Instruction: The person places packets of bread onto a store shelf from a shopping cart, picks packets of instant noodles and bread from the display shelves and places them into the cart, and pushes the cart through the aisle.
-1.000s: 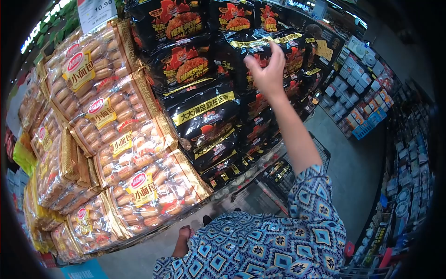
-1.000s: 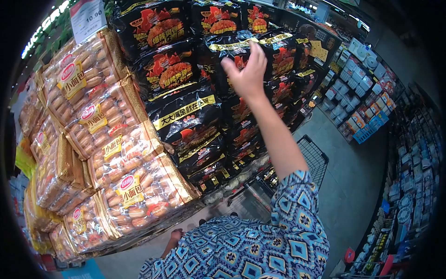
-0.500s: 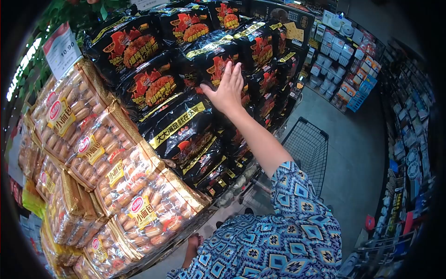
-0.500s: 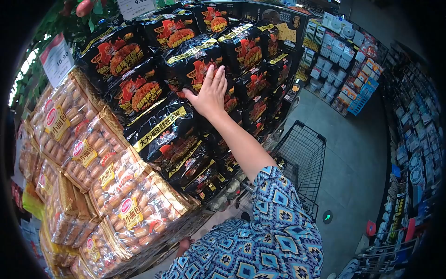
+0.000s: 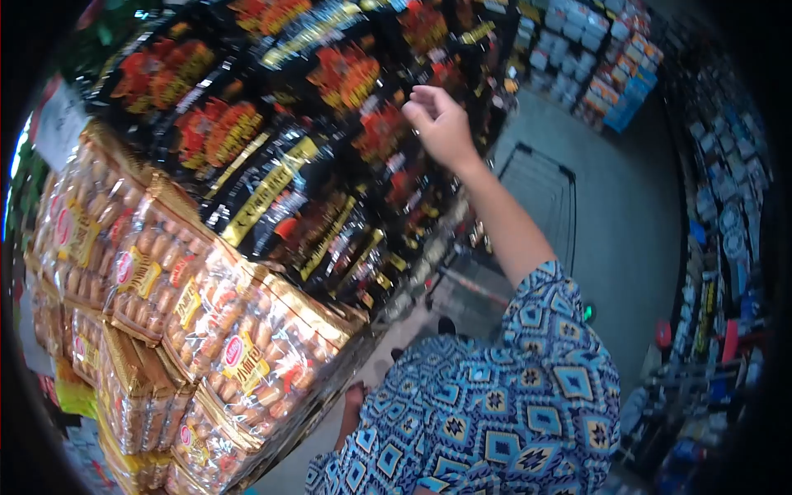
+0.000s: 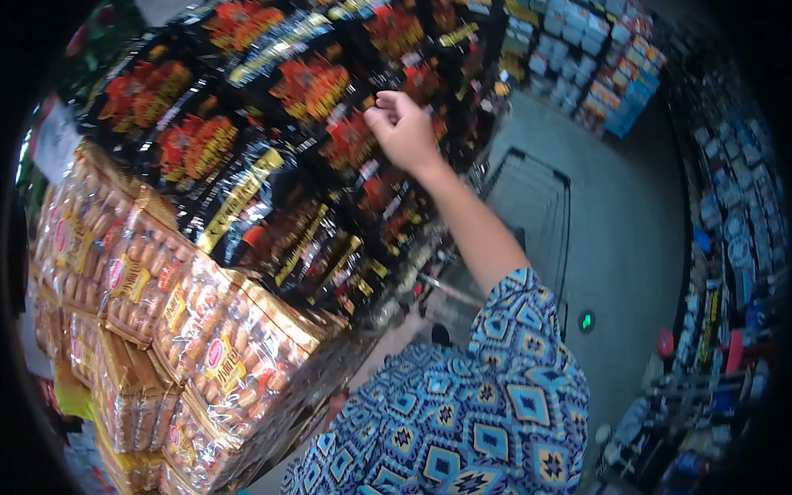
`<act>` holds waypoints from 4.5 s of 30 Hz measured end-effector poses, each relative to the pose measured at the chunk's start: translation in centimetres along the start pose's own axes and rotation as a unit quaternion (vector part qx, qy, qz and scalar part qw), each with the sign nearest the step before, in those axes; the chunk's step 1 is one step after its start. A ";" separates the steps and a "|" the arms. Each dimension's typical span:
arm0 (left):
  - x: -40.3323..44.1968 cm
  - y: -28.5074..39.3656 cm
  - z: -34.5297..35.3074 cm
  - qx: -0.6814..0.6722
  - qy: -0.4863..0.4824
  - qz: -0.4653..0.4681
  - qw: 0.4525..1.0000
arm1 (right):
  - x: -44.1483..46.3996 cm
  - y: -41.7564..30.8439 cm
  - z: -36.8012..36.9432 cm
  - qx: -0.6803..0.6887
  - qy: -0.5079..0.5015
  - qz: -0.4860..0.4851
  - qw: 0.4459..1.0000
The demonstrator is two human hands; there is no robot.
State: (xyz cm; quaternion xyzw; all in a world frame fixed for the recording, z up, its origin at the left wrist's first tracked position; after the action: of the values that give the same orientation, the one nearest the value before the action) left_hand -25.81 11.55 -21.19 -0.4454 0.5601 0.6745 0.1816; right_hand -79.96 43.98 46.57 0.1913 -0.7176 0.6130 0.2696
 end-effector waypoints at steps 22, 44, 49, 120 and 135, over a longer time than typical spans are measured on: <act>-0.1 10.8 10.3 0.091 -0.066 -0.122 0.986 | -37.2 38.3 -35.7 -0.138 0.071 0.636 0.756; -10.7 16.0 15.7 0.126 0.056 -0.163 0.977 | -41.7 60.5 -24.2 -0.153 -0.089 0.662 0.728; -11.2 18.3 19.2 0.142 0.050 -0.155 0.976 | -41.3 61.8 -23.5 -0.138 0.032 0.675 0.724; -6.3 0.6 1.3 -0.010 0.070 -0.080 0.994 | -3.3 -19.5 6.7 0.459 -0.098 0.299 0.831; -6.3 -2.1 3.3 -0.119 0.078 -0.086 0.986 | 4.0 -18.3 25.0 0.285 -0.254 0.232 0.895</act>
State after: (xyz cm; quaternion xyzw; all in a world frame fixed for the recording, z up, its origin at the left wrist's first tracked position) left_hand -22.18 16.85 -17.48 -0.5616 0.4481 0.6811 0.1408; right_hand -75.83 16.41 60.73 0.2370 -0.5805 0.7667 -0.1380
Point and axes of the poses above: each hand's wrist, its own x-axis towards the middle knuckle, its own z-axis out of the palm, y = z × x, the point moved 10 cm from there along x, towards the middle knuckle, and after that the axes turned 1 degree about -z, right-handed, at the moved point
